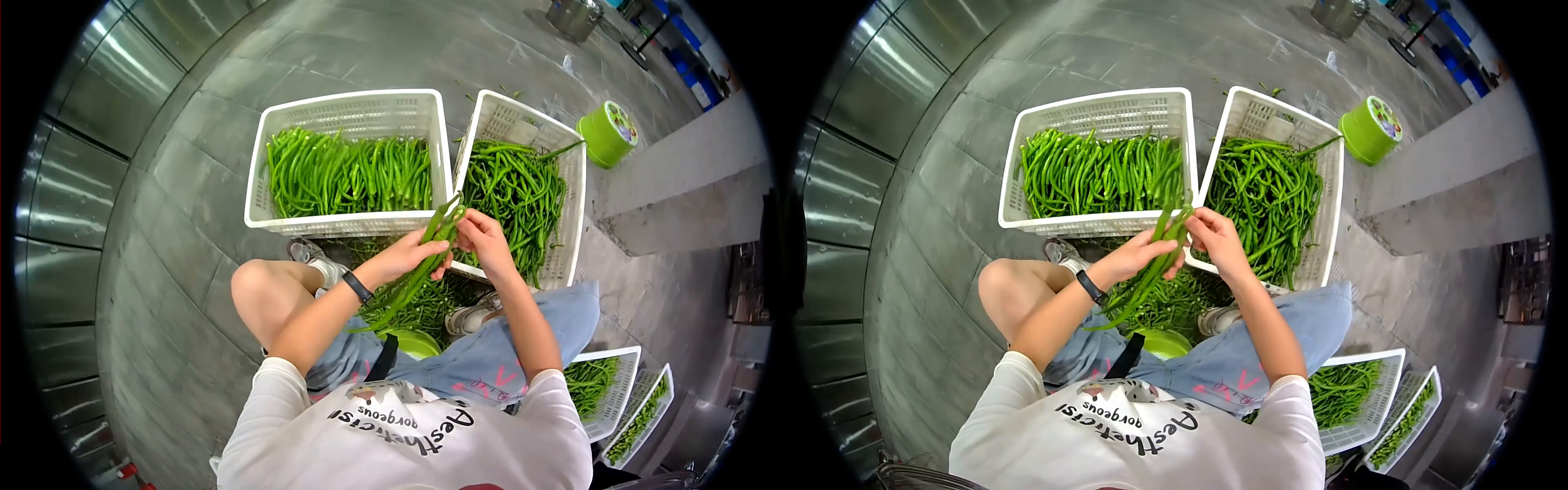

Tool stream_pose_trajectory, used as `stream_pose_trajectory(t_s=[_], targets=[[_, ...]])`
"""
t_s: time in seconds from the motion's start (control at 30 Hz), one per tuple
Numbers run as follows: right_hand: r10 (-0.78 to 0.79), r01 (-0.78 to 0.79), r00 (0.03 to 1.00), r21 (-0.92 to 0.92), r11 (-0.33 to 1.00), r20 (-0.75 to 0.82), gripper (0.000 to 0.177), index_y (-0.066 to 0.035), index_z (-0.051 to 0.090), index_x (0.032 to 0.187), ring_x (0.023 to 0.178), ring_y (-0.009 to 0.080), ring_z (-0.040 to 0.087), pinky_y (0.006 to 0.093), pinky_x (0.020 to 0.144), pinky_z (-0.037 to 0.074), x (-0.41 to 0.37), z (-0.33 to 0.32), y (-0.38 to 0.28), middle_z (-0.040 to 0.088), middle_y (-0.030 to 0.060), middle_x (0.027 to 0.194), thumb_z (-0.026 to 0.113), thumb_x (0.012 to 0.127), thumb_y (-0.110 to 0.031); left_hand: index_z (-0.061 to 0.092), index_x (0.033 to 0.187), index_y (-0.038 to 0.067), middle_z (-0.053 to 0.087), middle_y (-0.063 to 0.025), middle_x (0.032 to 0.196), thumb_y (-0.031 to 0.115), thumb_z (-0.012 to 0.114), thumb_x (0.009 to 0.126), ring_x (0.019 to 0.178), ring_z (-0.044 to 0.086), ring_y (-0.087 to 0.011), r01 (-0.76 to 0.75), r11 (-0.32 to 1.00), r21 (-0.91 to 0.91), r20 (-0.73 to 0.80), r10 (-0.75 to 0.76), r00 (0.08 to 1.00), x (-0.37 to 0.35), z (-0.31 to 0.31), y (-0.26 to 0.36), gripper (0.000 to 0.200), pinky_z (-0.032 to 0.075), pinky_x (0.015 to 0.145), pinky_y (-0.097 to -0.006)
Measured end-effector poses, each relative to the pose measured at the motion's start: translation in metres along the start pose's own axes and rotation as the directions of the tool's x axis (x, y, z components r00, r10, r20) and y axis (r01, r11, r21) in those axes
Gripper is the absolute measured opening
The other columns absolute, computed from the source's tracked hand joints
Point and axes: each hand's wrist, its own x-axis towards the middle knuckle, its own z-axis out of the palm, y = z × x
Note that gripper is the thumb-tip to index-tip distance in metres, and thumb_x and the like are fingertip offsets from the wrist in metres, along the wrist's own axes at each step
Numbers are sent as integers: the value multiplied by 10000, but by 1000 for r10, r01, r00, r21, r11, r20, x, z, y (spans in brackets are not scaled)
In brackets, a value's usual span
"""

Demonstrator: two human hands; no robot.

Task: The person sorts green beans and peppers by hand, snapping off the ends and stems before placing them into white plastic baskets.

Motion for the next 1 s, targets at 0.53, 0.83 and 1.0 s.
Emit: stream_pose_trajectory(t_s=[0.53, 0.83, 1.0], targets=[[-125, 115, 991, -204, 972, -37, 107, -36, 577, 921, 648, 22, 469, 190, 553, 367, -7, 4, 10, 550, -35, 729, 617, 883, -128, 542, 1084, 41, 598, -22, 801, 164, 642, 873, 657, 571, -105, -39, 994, 101, -208, 59, 976, 2, 6, 2, 264, 454, 578, -233], [191, -248, 964, 360, 899, 186, 217, -50, 564, 766, 497, 46, 349, 223, 465, 280, -6, -9, 6, 456, -38, 584, 592, 915, -205, 541, 1069, 24, 611, -46, 787, 143, 666, 852, 637, 565, -102, -61, 990, 124, -97, 73, 993, -4, 9, -1, 278, 449, 558, -230], [135, -172, 973, 199, 965, 188, 129, -62, 562, 866, 581, 52, 460, 198, 534, 371, -10, -6, 0, 513, -33, 686, 592, 902, -182, 538, 1059, 19, 613, -62, 770, 167, 673, 850, 635, 565, -109, -21, 996, 90, -61, 26, 998, -10, 7, 8, 289, 452, 550, -230]])
